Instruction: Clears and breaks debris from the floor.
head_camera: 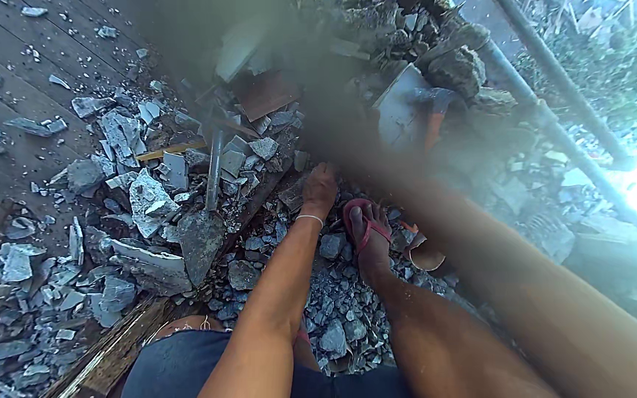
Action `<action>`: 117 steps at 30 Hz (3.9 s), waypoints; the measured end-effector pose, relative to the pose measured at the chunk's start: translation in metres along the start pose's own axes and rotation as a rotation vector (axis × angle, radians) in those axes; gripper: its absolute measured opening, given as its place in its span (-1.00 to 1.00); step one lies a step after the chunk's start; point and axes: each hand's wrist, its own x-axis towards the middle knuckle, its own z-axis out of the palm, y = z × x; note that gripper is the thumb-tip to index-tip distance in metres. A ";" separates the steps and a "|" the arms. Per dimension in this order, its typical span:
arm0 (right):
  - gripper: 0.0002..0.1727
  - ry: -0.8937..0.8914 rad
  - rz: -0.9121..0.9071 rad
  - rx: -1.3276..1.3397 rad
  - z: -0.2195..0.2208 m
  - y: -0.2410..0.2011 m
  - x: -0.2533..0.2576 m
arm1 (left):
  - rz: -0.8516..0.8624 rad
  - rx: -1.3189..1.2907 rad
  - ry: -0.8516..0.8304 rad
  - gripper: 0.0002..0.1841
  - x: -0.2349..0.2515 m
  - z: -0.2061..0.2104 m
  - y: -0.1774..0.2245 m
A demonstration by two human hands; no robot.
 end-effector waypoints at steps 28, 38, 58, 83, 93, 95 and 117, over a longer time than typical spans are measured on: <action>-0.70 0.072 0.046 0.235 -0.013 0.024 0.011 | 0.033 -0.116 -0.119 -0.77 -0.009 -0.028 -0.005; -0.72 0.342 0.145 0.590 -0.028 0.033 -0.056 | -0.251 -0.251 -0.173 -0.78 0.030 -0.039 0.002; -0.78 0.178 0.282 0.814 -0.007 0.049 -0.121 | -0.027 0.194 -0.326 -0.75 0.045 -0.068 0.000; -0.76 0.116 0.214 0.869 0.032 0.044 -0.127 | -0.603 -0.194 -0.229 -0.74 0.066 -0.048 0.024; -0.74 0.105 0.230 0.897 0.034 0.042 -0.128 | -0.572 -0.641 0.218 -0.77 0.044 -0.065 0.014; -0.74 0.115 0.232 0.897 0.036 0.043 -0.130 | -0.572 -0.816 0.438 -0.77 0.036 -0.090 0.004; -0.05 0.242 0.838 0.463 0.012 0.070 -0.148 | -0.346 -0.200 -0.085 -0.67 -0.003 -0.026 0.020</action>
